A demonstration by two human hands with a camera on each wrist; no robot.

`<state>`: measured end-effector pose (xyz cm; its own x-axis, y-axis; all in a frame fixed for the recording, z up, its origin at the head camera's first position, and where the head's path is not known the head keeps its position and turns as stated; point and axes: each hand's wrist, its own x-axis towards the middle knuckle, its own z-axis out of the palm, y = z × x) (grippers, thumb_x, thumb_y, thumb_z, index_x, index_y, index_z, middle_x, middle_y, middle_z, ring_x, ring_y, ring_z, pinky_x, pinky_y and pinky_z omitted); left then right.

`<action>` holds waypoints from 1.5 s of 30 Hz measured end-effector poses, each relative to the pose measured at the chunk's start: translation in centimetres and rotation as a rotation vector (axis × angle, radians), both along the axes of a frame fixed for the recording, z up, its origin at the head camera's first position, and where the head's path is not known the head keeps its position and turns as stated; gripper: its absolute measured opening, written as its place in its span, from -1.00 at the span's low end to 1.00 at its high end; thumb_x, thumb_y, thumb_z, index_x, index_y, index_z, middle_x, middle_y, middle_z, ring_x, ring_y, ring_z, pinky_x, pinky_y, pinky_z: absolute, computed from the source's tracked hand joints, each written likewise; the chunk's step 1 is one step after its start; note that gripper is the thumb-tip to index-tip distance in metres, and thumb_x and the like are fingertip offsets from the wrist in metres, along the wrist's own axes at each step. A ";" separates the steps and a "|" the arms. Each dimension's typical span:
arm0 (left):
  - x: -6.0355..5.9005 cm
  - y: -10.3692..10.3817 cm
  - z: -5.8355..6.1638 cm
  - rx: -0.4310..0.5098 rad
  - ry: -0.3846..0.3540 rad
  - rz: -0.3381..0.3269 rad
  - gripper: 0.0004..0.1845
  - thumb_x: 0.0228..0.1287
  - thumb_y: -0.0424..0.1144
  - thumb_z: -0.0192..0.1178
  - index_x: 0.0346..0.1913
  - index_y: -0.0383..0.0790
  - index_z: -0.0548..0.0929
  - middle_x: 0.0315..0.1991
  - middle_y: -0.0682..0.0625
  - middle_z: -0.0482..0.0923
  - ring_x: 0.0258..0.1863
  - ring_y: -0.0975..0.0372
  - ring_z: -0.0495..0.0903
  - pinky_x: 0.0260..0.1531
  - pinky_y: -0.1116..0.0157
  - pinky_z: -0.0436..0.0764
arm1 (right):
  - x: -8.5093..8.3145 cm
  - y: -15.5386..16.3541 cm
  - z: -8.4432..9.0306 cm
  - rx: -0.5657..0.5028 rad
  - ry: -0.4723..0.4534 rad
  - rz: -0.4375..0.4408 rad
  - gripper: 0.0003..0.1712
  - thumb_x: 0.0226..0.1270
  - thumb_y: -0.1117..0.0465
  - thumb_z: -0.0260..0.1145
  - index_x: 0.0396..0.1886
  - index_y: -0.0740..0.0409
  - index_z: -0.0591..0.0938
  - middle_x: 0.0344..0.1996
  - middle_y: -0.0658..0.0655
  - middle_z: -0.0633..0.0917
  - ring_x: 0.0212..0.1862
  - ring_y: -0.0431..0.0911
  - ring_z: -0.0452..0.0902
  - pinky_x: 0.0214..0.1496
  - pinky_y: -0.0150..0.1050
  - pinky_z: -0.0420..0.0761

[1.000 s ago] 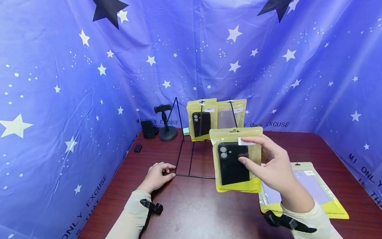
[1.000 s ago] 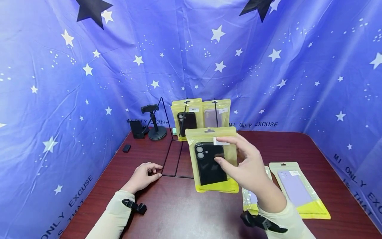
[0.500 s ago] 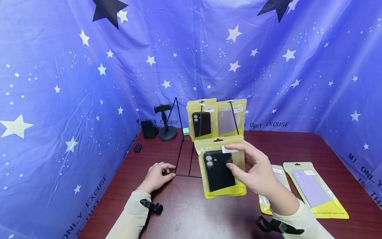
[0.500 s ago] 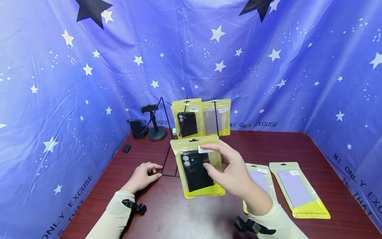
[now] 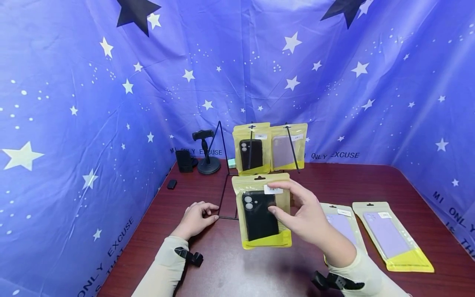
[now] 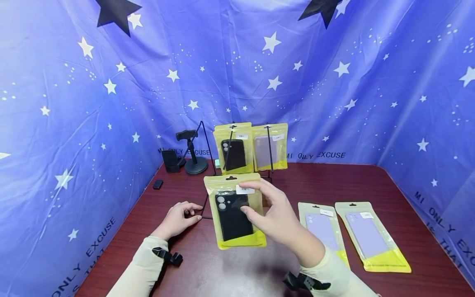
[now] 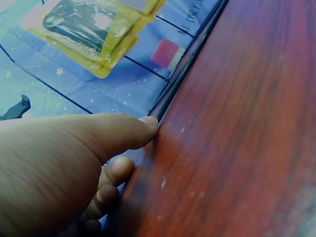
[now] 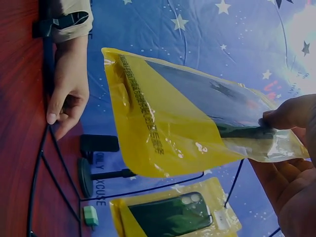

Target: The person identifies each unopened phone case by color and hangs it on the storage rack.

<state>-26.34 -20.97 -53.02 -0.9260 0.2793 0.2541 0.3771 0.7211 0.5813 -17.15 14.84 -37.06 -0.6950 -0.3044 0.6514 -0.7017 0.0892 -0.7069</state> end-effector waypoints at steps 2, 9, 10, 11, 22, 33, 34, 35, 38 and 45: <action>0.0 0.0 0.0 0.001 0.001 -0.001 -0.71 0.22 -0.11 0.55 0.00 0.11 0.82 -0.38 0.24 0.51 -0.28 0.29 0.47 0.05 0.00 0.33 | -0.2 -0.2 -0.1 -0.003 0.000 0.009 -0.30 0.12 0.60 0.53 0.29 0.20 0.62 0.14 0.17 0.65 -0.44 -0.15 0.59 -0.49 -0.31 0.58; 0.0 0.0 -0.1 -0.003 0.002 -0.003 -0.71 0.22 -0.11 0.55 0.01 0.12 0.82 -0.39 0.26 0.50 -0.30 0.32 0.47 0.12 -0.02 0.34 | -0.7 -0.8 -0.2 0.018 -0.005 -0.028 -0.24 0.14 0.52 0.57 0.35 0.08 0.60 0.13 0.08 0.67 -0.60 -0.20 0.41 -0.66 -0.31 0.37; 0.0 0.0 -0.1 -0.003 0.001 -0.003 -0.71 0.22 -0.11 0.55 0.01 0.12 0.82 -0.39 0.25 0.50 -0.30 0.32 0.47 0.10 -0.01 0.34 | -0.8 -0.9 -0.2 0.020 -0.003 -0.032 -0.24 0.14 0.52 0.58 0.35 0.07 0.60 0.11 0.08 0.67 -0.62 -0.20 0.37 -0.67 -0.31 0.34; 0.0 0.0 -0.1 -0.004 0.001 -0.003 -0.71 0.22 -0.11 0.55 0.01 0.11 0.82 -0.39 0.25 0.51 -0.30 0.31 0.47 0.08 0.00 0.34 | -0.9 -1.0 -0.3 0.020 0.000 -0.035 -0.23 0.14 0.51 0.58 0.36 0.07 0.60 0.11 0.08 0.67 -0.64 -0.21 0.33 -0.68 -0.31 0.33; -0.1 0.1 0.1 -0.005 -0.002 -0.002 -0.71 0.24 -0.11 0.54 0.02 0.10 0.82 -0.38 0.21 0.51 -0.29 0.28 0.46 -0.03 0.04 0.32 | -1.5 -1.9 -0.4 0.005 -0.042 -0.011 -0.22 0.18 0.50 0.56 0.39 0.03 0.56 0.20 0.08 0.62 -0.59 -0.20 0.42 -0.65 -0.35 0.44; -0.2 0.0 0.0 -0.010 0.008 -0.002 -0.73 0.24 -0.09 0.54 0.01 0.11 0.82 -0.39 0.23 0.50 -0.28 0.27 0.44 -0.07 0.06 0.31 | -2.7 -2.5 -0.7 0.005 -0.019 -0.027 -0.20 0.18 0.52 0.55 0.40 0.02 0.56 0.12 0.09 0.63 -0.61 -0.16 0.45 -0.65 -0.36 0.40; -0.2 0.0 0.0 -0.011 0.007 -0.001 -0.72 0.24 -0.09 0.54 0.01 0.11 0.82 -0.39 0.23 0.50 -0.28 0.27 0.45 -0.07 0.06 0.32 | -2.8 -2.5 -0.7 0.004 -0.014 -0.027 -0.20 0.18 0.53 0.55 0.40 0.03 0.56 0.12 0.09 0.63 -0.60 -0.16 0.47 -0.65 -0.35 0.41; -0.2 0.0 0.1 -0.013 0.005 -0.001 -0.72 0.24 -0.10 0.54 0.01 0.10 0.82 -0.39 0.22 0.50 -0.28 0.27 0.45 -0.07 0.06 0.32 | -2.9 -2.6 -0.7 0.005 -0.007 -0.030 -0.20 0.17 0.53 0.55 0.40 0.03 0.56 0.12 0.09 0.63 -0.62 -0.16 0.45 -0.66 -0.36 0.40; -0.2 0.1 0.2 -0.017 0.003 0.000 -0.72 0.24 -0.10 0.54 0.01 0.10 0.82 -0.39 0.23 0.50 -0.28 0.27 0.45 -0.06 0.07 0.32 | -3.3 -2.6 -0.8 0.008 0.007 -0.038 -0.21 0.17 0.52 0.55 0.39 0.03 0.57 0.14 0.08 0.64 -0.66 -0.19 0.37 -0.67 -0.36 0.36; 0.0 0.0 -0.1 -0.007 0.003 -0.006 -0.71 0.24 -0.10 0.54 0.02 0.11 0.82 -0.39 0.22 0.50 -0.27 0.27 0.45 -0.05 0.06 0.32 | -4.5 -2.9 -1.3 0.039 0.042 -0.084 -0.21 0.13 0.55 0.56 0.37 0.10 0.58 0.20 0.12 0.64 -0.70 -0.21 0.18 -0.68 -0.37 0.28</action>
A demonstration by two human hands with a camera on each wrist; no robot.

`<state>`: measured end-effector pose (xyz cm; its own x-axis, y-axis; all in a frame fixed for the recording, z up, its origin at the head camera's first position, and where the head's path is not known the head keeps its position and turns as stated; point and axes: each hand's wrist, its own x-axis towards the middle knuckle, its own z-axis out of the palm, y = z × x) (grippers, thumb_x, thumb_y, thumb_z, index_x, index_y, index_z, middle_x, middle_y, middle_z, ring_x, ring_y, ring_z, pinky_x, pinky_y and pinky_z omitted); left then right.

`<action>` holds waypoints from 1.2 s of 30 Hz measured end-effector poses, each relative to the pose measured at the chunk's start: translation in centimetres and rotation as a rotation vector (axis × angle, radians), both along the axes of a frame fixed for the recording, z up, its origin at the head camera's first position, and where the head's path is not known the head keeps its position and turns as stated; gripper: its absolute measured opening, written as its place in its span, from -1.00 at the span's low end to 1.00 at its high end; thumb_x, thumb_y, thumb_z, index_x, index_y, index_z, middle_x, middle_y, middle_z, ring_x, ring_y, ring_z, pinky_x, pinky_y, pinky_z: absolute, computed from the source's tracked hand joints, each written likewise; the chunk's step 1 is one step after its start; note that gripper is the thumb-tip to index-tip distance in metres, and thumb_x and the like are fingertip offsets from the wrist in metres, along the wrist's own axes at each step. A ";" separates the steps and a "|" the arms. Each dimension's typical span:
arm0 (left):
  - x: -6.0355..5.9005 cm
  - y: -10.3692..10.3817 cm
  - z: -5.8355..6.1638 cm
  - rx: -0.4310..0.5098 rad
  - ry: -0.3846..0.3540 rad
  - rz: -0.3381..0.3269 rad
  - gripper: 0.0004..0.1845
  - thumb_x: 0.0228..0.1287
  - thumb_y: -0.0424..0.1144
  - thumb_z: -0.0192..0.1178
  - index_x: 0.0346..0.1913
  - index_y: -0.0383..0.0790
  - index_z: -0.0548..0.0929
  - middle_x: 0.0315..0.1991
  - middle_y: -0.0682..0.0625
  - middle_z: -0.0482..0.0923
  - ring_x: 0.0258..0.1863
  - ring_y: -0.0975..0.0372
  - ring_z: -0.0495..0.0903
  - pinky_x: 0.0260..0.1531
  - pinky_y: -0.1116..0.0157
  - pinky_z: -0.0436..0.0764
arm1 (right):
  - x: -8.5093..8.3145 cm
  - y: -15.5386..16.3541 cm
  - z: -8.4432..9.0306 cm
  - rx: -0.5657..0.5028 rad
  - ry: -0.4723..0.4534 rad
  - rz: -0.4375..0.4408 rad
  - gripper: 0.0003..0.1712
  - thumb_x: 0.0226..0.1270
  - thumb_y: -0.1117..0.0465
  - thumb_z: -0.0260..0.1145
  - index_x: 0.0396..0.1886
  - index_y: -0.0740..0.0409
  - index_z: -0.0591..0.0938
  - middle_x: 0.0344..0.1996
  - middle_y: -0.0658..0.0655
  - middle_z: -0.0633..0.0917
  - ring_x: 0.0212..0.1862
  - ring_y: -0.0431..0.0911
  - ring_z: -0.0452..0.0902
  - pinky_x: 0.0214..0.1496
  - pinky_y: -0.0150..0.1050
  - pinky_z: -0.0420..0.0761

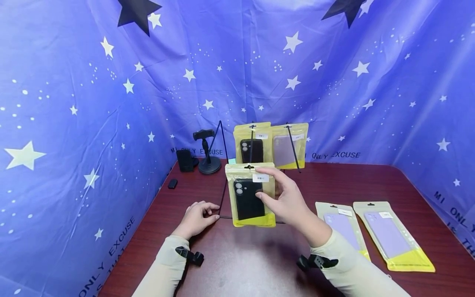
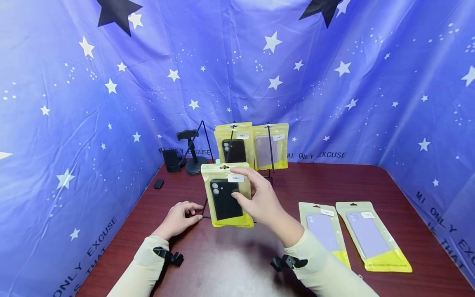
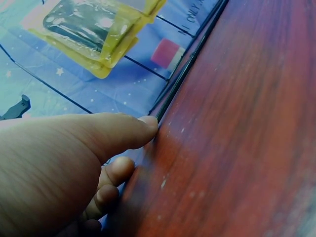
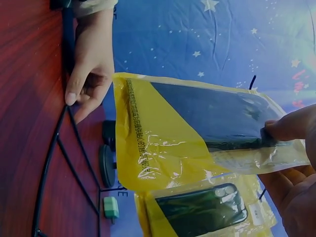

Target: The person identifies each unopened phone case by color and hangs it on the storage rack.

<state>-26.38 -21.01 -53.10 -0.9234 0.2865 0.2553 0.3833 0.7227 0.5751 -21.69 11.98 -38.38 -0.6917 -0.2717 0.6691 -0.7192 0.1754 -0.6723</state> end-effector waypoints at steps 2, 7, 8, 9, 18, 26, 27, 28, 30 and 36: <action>0.0 0.0 -0.1 0.003 0.006 0.001 -0.71 0.24 -0.10 0.54 0.02 0.11 0.82 -0.39 0.23 0.50 -0.27 0.28 0.45 -0.06 0.06 0.32 | -0.3 -0.1 -0.1 0.012 0.006 -0.018 -0.21 0.11 0.57 0.56 0.37 0.13 0.57 0.20 0.14 0.65 -0.70 -0.21 0.16 -0.67 -0.38 0.26; 0.0 -0.1 -0.1 0.003 0.006 0.003 -0.72 0.23 -0.11 0.55 0.01 0.11 0.82 -0.39 0.23 0.50 -0.28 0.28 0.45 -0.05 0.05 0.32 | -0.6 -0.5 0.5 0.026 0.033 -0.058 -0.23 0.08 0.63 0.52 0.33 0.27 0.56 0.18 0.24 0.65 -0.70 -0.16 0.11 -0.66 -0.38 0.21; 0.0 -0.1 -0.1 0.003 0.004 0.003 -0.71 0.23 -0.11 0.55 0.01 0.10 0.82 -0.39 0.22 0.51 -0.28 0.28 0.45 -0.04 0.05 0.32 | -0.5 -0.7 0.8 0.029 0.038 -0.063 -0.24 0.09 0.64 0.52 0.32 0.29 0.56 0.18 0.25 0.64 -0.70 -0.15 0.10 -0.65 -0.39 0.21; 0.0 -0.1 -0.1 0.001 0.005 0.003 -0.71 0.22 -0.11 0.55 0.01 0.10 0.82 -0.39 0.22 0.51 -0.28 0.28 0.45 -0.04 0.05 0.32 | -0.4 -0.8 1.1 0.032 0.041 -0.067 -0.25 0.09 0.65 0.51 0.32 0.30 0.56 0.18 0.26 0.64 -0.70 -0.13 0.10 -0.64 -0.39 0.21; -0.1 -0.1 -0.1 -0.013 0.006 0.010 -0.70 0.21 -0.10 0.56 0.01 0.13 0.82 -0.38 0.23 0.52 -0.27 0.28 0.45 -0.06 0.09 0.32 | -0.9 -1.6 2.5 0.025 0.038 -0.093 -0.30 0.12 0.64 0.48 0.30 0.29 0.57 0.21 0.26 0.62 -0.70 -0.26 0.06 -0.65 -0.37 0.24; 0.0 -0.1 -0.1 -0.010 0.009 0.006 -0.70 0.22 -0.11 0.56 0.01 0.13 0.82 -0.39 0.25 0.50 -0.28 0.29 0.44 -0.06 0.08 0.32 | -3.2 -1.9 2.1 -0.001 0.066 -0.132 -0.28 0.16 0.64 0.46 0.34 0.29 0.56 0.21 0.27 0.61 -0.68 -0.29 0.01 -0.65 -0.36 0.23; 0.0 -0.1 -0.1 -0.011 0.011 0.007 -0.70 0.21 -0.11 0.56 0.01 0.13 0.82 -0.39 0.25 0.50 -0.28 0.29 0.44 -0.05 0.08 0.32 | -3.4 -1.9 2.0 -0.004 0.068 -0.139 -0.29 0.16 0.64 0.45 0.34 0.29 0.56 0.21 0.27 0.61 -0.67 -0.29 0.01 -0.65 -0.36 0.23; 0.0 -0.1 -0.1 -0.012 0.017 0.008 -0.70 0.21 -0.11 0.56 0.01 0.12 0.82 -0.39 0.24 0.50 -0.29 0.29 0.45 -0.05 0.08 0.32 | -3.7 -1.9 2.0 -0.005 0.070 -0.148 -0.28 0.17 0.64 0.46 0.35 0.28 0.56 0.21 0.27 0.60 -0.67 -0.30 0.00 -0.65 -0.37 0.23; 0.0 -0.1 -0.2 -0.011 0.018 0.011 -0.70 0.21 -0.11 0.56 0.01 0.12 0.82 -0.39 0.24 0.51 -0.29 0.30 0.44 -0.05 0.09 0.32 | -4.1 -1.9 2.0 -0.006 0.073 -0.157 -0.28 0.17 0.63 0.46 0.35 0.28 0.56 0.21 0.27 0.60 -0.67 -0.30 -0.02 -0.65 -0.37 0.24; 0.0 -0.1 -0.1 -0.003 0.004 0.013 -0.71 0.21 -0.12 0.56 0.00 0.12 0.82 -0.39 0.23 0.50 -0.28 0.28 0.43 -0.04 0.07 0.31 | -5.3 -1.9 1.7 -0.006 0.070 -0.135 -0.26 0.16 0.66 0.43 0.37 0.28 0.54 0.24 0.27 0.57 -0.70 -0.36 -0.03 -0.69 -0.37 0.24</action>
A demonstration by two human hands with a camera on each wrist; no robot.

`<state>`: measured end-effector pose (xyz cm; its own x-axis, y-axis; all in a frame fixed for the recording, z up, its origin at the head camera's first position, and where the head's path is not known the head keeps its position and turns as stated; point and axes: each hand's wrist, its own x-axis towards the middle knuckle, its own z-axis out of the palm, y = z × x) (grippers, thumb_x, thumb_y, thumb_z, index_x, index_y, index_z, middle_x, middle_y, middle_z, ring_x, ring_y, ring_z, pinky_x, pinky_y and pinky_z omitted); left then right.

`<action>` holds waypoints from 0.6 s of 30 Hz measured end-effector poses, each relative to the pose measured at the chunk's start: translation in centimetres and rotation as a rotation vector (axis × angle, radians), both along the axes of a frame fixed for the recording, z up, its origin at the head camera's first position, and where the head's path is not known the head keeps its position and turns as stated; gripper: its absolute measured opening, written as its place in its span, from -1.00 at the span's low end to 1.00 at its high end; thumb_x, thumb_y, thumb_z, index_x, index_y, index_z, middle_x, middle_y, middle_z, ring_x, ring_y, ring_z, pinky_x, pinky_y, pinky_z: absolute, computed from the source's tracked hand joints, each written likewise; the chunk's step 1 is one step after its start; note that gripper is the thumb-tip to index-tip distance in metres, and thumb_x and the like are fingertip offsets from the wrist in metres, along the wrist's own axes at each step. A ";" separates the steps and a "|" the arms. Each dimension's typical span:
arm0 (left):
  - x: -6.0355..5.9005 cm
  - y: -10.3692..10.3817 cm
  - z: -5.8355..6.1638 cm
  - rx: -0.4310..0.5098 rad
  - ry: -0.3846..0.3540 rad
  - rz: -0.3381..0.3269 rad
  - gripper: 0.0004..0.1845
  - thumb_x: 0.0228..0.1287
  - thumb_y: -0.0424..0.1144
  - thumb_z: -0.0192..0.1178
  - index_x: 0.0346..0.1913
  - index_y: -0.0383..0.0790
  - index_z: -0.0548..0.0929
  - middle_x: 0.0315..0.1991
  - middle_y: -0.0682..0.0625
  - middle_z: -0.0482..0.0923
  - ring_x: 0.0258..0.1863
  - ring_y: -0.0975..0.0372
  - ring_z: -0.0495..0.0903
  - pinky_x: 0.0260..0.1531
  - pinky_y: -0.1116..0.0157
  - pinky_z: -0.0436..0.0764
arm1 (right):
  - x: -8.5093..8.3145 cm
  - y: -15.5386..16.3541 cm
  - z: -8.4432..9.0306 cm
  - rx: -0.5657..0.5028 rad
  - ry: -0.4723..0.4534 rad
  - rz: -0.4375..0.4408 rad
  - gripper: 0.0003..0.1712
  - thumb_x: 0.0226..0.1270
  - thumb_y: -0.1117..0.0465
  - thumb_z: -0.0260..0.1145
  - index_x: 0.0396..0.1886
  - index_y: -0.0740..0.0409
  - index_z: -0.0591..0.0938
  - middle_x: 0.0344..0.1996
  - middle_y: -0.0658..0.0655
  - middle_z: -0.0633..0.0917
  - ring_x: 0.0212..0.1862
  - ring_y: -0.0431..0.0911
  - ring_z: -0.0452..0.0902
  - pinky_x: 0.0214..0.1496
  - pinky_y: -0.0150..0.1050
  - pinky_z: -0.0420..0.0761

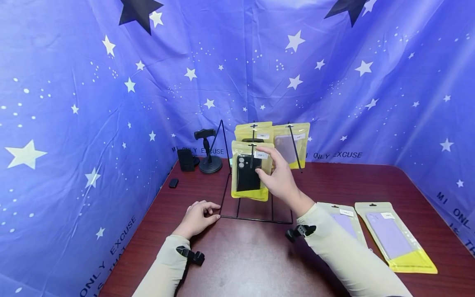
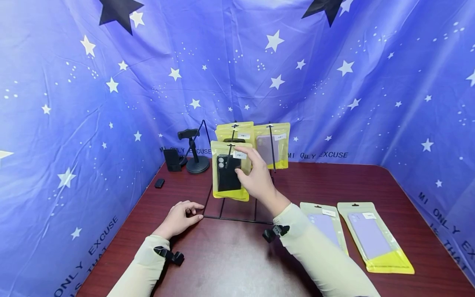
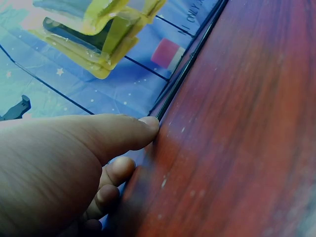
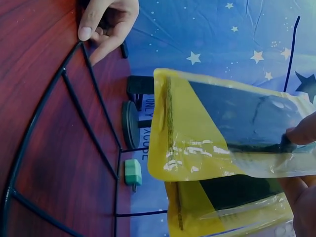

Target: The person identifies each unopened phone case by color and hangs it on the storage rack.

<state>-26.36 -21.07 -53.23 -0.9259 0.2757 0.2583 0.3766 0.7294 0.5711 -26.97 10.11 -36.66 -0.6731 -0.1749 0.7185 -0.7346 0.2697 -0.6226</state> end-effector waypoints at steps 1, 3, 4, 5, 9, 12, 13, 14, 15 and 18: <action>0.0 0.0 0.0 0.002 -0.003 -0.001 -0.70 0.21 -0.12 0.56 0.00 0.12 0.82 -0.39 0.23 0.50 -0.28 0.28 0.43 -0.04 0.07 0.31 | -0.2 0.0 0.0 -0.001 0.003 0.000 -0.26 0.16 0.66 0.43 0.37 0.29 0.54 0.24 0.28 0.57 -0.71 -0.36 -0.03 -0.69 -0.37 0.24; 0.0 0.0 0.1 0.004 -0.010 -0.002 -0.71 0.21 -0.12 0.56 0.00 0.12 0.82 -0.39 0.24 0.49 -0.28 0.27 0.43 -0.02 0.07 0.30 | -0.7 -0.1 -0.1 -0.004 0.014 -0.006 -0.27 0.16 0.67 0.42 0.36 0.30 0.55 0.23 0.29 0.57 -0.71 -0.38 -0.03 -0.69 -0.37 0.24; 0.0 0.0 0.1 0.005 -0.011 -0.002 -0.70 0.21 -0.12 0.56 0.00 0.12 0.82 -0.39 0.24 0.50 -0.28 0.27 0.43 -0.03 0.07 0.30 | -0.9 -0.1 -0.1 -0.007 0.019 -0.010 -0.27 0.15 0.67 0.42 0.35 0.30 0.55 0.22 0.29 0.57 -0.70 -0.38 -0.03 -0.69 -0.37 0.23; 0.1 0.0 0.1 0.004 -0.012 -0.002 -0.71 0.21 -0.12 0.56 0.00 0.12 0.82 -0.39 0.25 0.49 -0.27 0.27 0.43 -0.03 0.07 0.30 | -1.1 -0.1 -0.1 -0.011 0.023 -0.010 -0.27 0.15 0.68 0.42 0.35 0.30 0.56 0.21 0.30 0.57 -0.70 -0.37 -0.04 -0.69 -0.37 0.22; 0.1 0.0 0.2 0.002 -0.009 -0.004 -0.71 0.22 -0.11 0.56 0.01 0.12 0.82 -0.38 0.25 0.49 -0.27 0.28 0.43 -0.05 0.08 0.31 | -2.0 0.0 0.0 -0.021 0.032 -0.019 -0.29 0.15 0.69 0.41 0.33 0.30 0.58 0.17 0.29 0.58 -0.67 -0.34 -0.04 -0.66 -0.37 0.20; 0.1 0.0 0.2 0.002 -0.010 -0.006 -0.70 0.22 -0.11 0.55 0.01 0.10 0.82 -0.38 0.23 0.50 -0.27 0.27 0.43 -0.04 0.08 0.31 | -2.6 0.1 0.0 -0.023 0.032 -0.025 -0.31 0.16 0.69 0.40 0.32 0.30 0.60 0.15 0.28 0.60 -0.67 -0.32 -0.04 -0.65 -0.37 0.20; 0.1 0.0 0.2 0.002 -0.011 -0.007 -0.70 0.22 -0.11 0.55 0.02 0.10 0.82 -0.38 0.22 0.51 -0.27 0.27 0.43 -0.04 0.08 0.30 | -2.8 0.1 0.0 -0.022 0.031 -0.027 -0.32 0.17 0.69 0.40 0.31 0.29 0.60 0.15 0.28 0.60 -0.66 -0.31 -0.05 -0.64 -0.36 0.20; 0.1 0.0 0.2 0.002 -0.014 -0.008 -0.70 0.22 -0.11 0.55 0.02 0.09 0.82 -0.37 0.22 0.51 -0.27 0.27 0.43 -0.04 0.08 0.30 | -3.3 0.3 -0.3 -0.017 0.026 -0.032 -0.31 0.18 0.67 0.40 0.32 0.24 0.61 0.17 0.24 0.61 -0.67 -0.29 -0.03 -0.63 -0.35 0.21; 0.1 0.0 0.2 0.000 -0.015 -0.008 -0.70 0.22 -0.12 0.55 0.02 0.09 0.82 -0.37 0.21 0.51 -0.27 0.26 0.43 -0.04 0.08 0.30 | -3.8 0.4 -0.6 -0.013 0.014 -0.036 -0.31 0.20 0.65 0.40 0.33 0.18 0.62 0.19 0.20 0.61 -0.68 -0.28 -0.03 -0.64 -0.34 0.22; 0.1 -0.1 0.2 0.000 -0.012 -0.009 -0.70 0.23 -0.11 0.55 0.02 0.09 0.82 -0.37 0.21 0.51 -0.28 0.27 0.43 -0.04 0.07 0.30 | -5.3 0.7 -1.5 0.004 -0.023 -0.056 -0.30 0.27 0.56 0.40 0.36 0.01 0.62 0.24 0.05 0.61 -0.68 -0.20 0.02 -0.61 -0.29 0.24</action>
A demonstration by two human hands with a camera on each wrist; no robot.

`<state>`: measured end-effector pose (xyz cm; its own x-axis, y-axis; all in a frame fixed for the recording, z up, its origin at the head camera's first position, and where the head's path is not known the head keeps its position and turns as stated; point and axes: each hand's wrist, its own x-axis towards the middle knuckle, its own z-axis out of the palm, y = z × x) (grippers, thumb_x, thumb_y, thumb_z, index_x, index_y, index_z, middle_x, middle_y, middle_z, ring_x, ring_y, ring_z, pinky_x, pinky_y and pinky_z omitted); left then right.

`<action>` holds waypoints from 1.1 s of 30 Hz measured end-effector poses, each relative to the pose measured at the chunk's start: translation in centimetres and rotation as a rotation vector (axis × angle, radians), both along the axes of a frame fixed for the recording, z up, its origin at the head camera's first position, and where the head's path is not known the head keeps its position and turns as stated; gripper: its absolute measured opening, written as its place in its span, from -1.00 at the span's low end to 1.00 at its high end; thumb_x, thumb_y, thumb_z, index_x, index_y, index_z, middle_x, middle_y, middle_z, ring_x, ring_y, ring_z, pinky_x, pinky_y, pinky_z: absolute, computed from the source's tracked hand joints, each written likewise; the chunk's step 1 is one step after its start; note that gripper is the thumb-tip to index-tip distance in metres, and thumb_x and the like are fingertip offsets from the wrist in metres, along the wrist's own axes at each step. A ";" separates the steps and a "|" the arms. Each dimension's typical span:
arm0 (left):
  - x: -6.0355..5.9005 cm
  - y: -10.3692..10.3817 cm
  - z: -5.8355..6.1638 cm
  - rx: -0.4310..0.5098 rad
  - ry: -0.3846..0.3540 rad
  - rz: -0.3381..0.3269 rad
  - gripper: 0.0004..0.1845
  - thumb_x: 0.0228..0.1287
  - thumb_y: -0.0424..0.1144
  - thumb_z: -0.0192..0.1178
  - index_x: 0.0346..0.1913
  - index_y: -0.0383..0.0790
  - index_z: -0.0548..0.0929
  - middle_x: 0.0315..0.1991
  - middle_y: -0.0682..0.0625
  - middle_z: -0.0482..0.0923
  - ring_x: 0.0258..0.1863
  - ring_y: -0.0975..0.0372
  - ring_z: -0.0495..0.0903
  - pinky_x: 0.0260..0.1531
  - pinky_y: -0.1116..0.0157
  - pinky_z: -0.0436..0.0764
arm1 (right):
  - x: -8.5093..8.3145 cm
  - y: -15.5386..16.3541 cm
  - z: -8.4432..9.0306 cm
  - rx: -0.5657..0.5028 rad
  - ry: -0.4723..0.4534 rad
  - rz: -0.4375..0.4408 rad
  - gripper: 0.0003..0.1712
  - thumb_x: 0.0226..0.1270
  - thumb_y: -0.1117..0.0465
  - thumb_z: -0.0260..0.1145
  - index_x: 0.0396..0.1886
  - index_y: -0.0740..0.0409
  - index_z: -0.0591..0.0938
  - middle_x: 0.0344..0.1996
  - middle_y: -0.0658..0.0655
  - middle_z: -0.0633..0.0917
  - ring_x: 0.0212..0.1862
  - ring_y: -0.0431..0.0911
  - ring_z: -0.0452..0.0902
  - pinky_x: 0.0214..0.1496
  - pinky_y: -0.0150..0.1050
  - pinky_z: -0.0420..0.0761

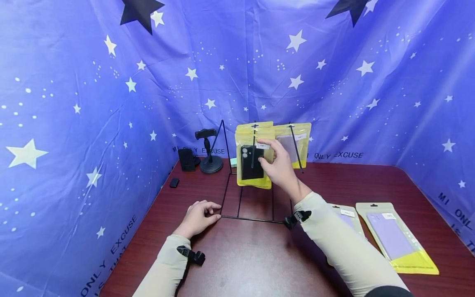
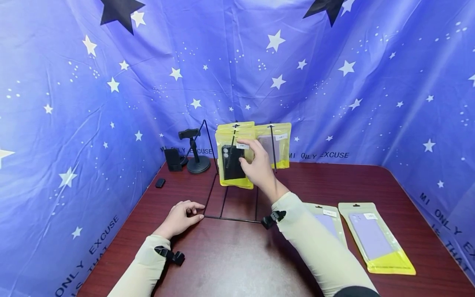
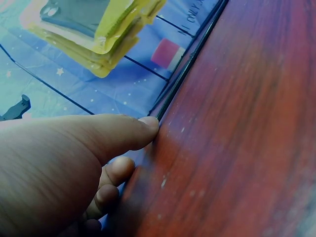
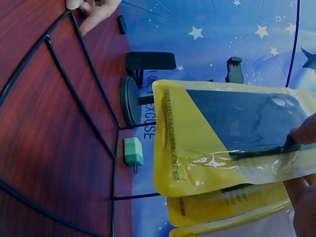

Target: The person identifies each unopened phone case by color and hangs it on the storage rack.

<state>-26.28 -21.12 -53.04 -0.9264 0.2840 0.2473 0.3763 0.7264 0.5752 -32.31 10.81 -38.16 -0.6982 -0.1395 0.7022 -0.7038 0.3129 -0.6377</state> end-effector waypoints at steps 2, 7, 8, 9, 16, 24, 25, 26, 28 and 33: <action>0.0 0.0 0.0 0.000 0.003 -0.002 -0.70 0.23 -0.11 0.55 0.02 0.09 0.82 -0.37 0.21 0.51 -0.28 0.27 0.44 -0.03 0.06 0.31 | -0.9 0.2 -0.6 0.009 -0.021 -0.015 -0.30 0.30 0.52 0.41 0.37 -0.10 0.62 0.26 -0.04 0.60 -0.68 -0.14 0.06 -0.60 -0.25 0.26; -0.1 -0.1 -0.2 0.009 0.011 -0.007 -0.70 0.22 -0.10 0.55 0.02 0.09 0.82 -0.38 0.20 0.52 -0.29 0.27 0.45 0.01 0.03 0.31 | -1.4 0.1 -0.6 0.004 -0.029 -0.026 -0.34 0.31 0.50 0.39 0.35 -0.08 0.63 0.25 -0.04 0.61 -0.68 -0.08 0.11 -0.59 -0.23 0.27; -0.1 -0.1 -0.2 0.009 0.012 -0.008 -0.70 0.22 -0.10 0.55 0.02 0.09 0.82 -0.38 0.20 0.51 -0.29 0.27 0.45 0.01 0.03 0.31 | -1.5 0.1 -0.6 0.003 -0.027 -0.027 -0.34 0.31 0.50 0.39 0.34 -0.07 0.63 0.25 -0.04 0.61 -0.67 -0.07 0.12 -0.58 -0.24 0.27; -0.1 -0.1 -0.2 0.010 0.013 -0.008 -0.70 0.22 -0.10 0.55 0.02 0.09 0.82 -0.37 0.20 0.51 -0.29 0.27 0.45 0.01 0.04 0.30 | -1.6 0.1 -0.7 0.003 -0.023 -0.027 -0.35 0.31 0.50 0.38 0.34 -0.07 0.63 0.25 -0.04 0.61 -0.65 -0.07 0.13 -0.57 -0.24 0.27; -0.1 0.0 -0.2 0.014 0.009 -0.009 -0.70 0.22 -0.11 0.55 0.02 0.08 0.82 -0.37 0.19 0.52 -0.29 0.27 0.46 0.07 0.00 0.32 | -1.8 0.4 -0.9 0.007 -0.009 -0.008 -0.33 0.28 0.52 0.38 0.34 -0.06 0.64 0.24 -0.02 0.61 -0.26 -0.04 0.33 -0.37 -0.23 0.30; -0.1 -0.1 -0.3 0.017 0.013 -0.001 -0.70 0.22 -0.11 0.55 0.01 0.10 0.82 -0.38 0.21 0.51 -0.29 0.29 0.46 0.12 -0.04 0.32 | -1.3 0.7 -0.9 0.020 -0.045 0.016 -0.29 0.25 0.49 0.44 0.36 -0.12 0.63 0.22 0.02 0.58 -0.14 -0.01 0.41 -0.33 -0.13 0.40; -0.1 -0.1 -0.3 0.016 0.014 0.001 -0.70 0.22 -0.11 0.55 0.01 0.10 0.82 -0.38 0.21 0.50 -0.29 0.29 0.46 0.13 -0.04 0.32 | -1.2 0.7 -0.8 0.019 -0.050 0.020 -0.28 0.25 0.49 0.45 0.36 -0.12 0.63 0.21 0.03 0.57 -0.14 0.00 0.41 -0.33 -0.09 0.41; -0.1 -0.1 -0.3 0.015 0.013 0.001 -0.70 0.22 -0.11 0.55 0.01 0.10 0.82 -0.38 0.22 0.50 -0.29 0.29 0.46 0.13 -0.04 0.32 | -1.1 0.8 -0.8 0.020 -0.053 0.021 -0.28 0.25 0.49 0.45 0.36 -0.13 0.63 0.21 0.04 0.57 -0.11 0.00 0.42 -0.28 -0.08 0.44; 0.0 -0.1 -0.3 0.017 0.011 0.000 -0.70 0.22 -0.11 0.56 0.01 0.10 0.82 -0.38 0.21 0.50 -0.29 0.29 0.47 0.16 -0.06 0.32 | -1.0 0.8 -0.8 0.013 -0.057 0.031 -0.28 0.25 0.50 0.44 0.36 -0.12 0.63 0.20 0.08 0.56 -0.07 0.01 0.41 -0.24 -0.03 0.44; 0.0 0.0 -0.1 0.022 0.003 -0.004 -0.69 0.22 -0.12 0.56 0.02 0.06 0.82 -0.37 0.18 0.52 -0.29 0.27 0.48 0.28 -0.10 0.29 | -0.9 1.1 -1.0 0.002 -0.063 0.037 -0.28 0.23 0.53 0.43 0.36 -0.07 0.64 0.12 0.18 0.54 -0.21 0.04 0.31 -0.31 -0.10 0.38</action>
<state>-26.29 -21.11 -53.19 -0.9244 0.2823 0.2566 0.3811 0.7119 0.5899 -33.24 11.96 -39.17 -0.7352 -0.1674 0.6568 -0.6735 0.2892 -0.6802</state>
